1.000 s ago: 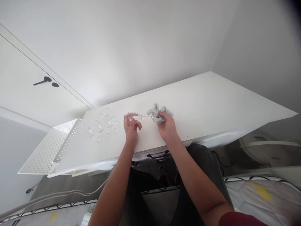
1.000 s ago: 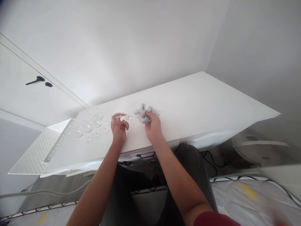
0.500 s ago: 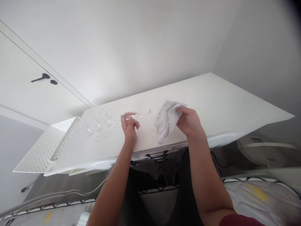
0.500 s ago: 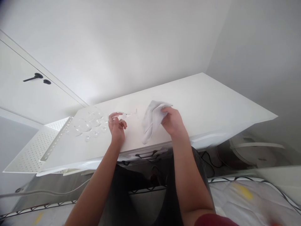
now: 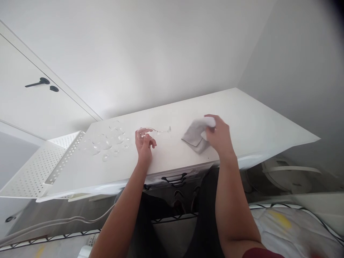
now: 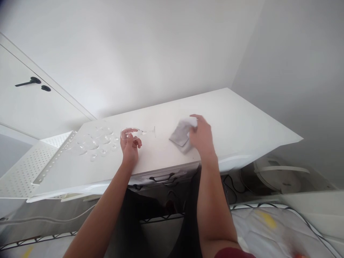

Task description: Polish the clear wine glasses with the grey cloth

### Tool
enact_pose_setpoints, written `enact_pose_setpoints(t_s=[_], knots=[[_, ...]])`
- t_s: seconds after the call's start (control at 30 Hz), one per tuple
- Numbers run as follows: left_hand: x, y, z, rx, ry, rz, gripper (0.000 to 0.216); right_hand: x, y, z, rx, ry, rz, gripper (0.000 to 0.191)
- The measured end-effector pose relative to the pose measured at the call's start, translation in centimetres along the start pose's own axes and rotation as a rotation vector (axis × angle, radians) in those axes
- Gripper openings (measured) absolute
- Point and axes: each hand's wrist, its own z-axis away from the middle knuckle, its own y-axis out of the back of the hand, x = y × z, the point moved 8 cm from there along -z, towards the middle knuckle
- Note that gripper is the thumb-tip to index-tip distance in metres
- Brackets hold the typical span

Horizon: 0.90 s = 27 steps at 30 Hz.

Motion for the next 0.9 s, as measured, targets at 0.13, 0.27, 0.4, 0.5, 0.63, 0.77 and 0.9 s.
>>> enact_pose_setpoints(t_s=[0.13, 0.27, 0.4, 0.5, 0.63, 0.77, 0.9], knots=[[0.0, 0.0, 0.0, -0.003, 0.004, -0.006, 0.034, -2.9, -5.1, 2.9, -0.63, 0.216, 0.078, 0.015], [0.0, 0.0, 0.0, 0.007, 0.005, 0.005, 0.036, -2.5, -4.7, 4.2, -0.756, 0.114, 0.069, 0.028], [-0.2, -0.2, -0.1, -0.007, 0.014, 0.006, 0.035, -0.9, -1.5, 1.6, -0.327, -0.101, -0.082, 0.043], [-0.3, -0.2, -0.1, -0.007, 0.019, 0.012, 0.035, 0.6, -1.3, 0.5, -0.058, -0.172, 0.025, 0.031], [-0.1, 0.0, 0.0, -0.014, 0.014, 0.003, 0.034, 2.3, -5.0, 0.8, -0.228, -0.248, 0.256, 0.022], [-0.1, 0.0, 0.1, -0.022, 0.013, -0.015, 0.035, 1.5, -5.7, 1.9, -0.382, -0.223, 0.154, 0.022], [0.0, 0.0, 0.0, -0.019, -0.005, -0.013, 0.034, -0.9, -1.4, 1.6, 0.086, -0.227, 0.008, 0.019]])
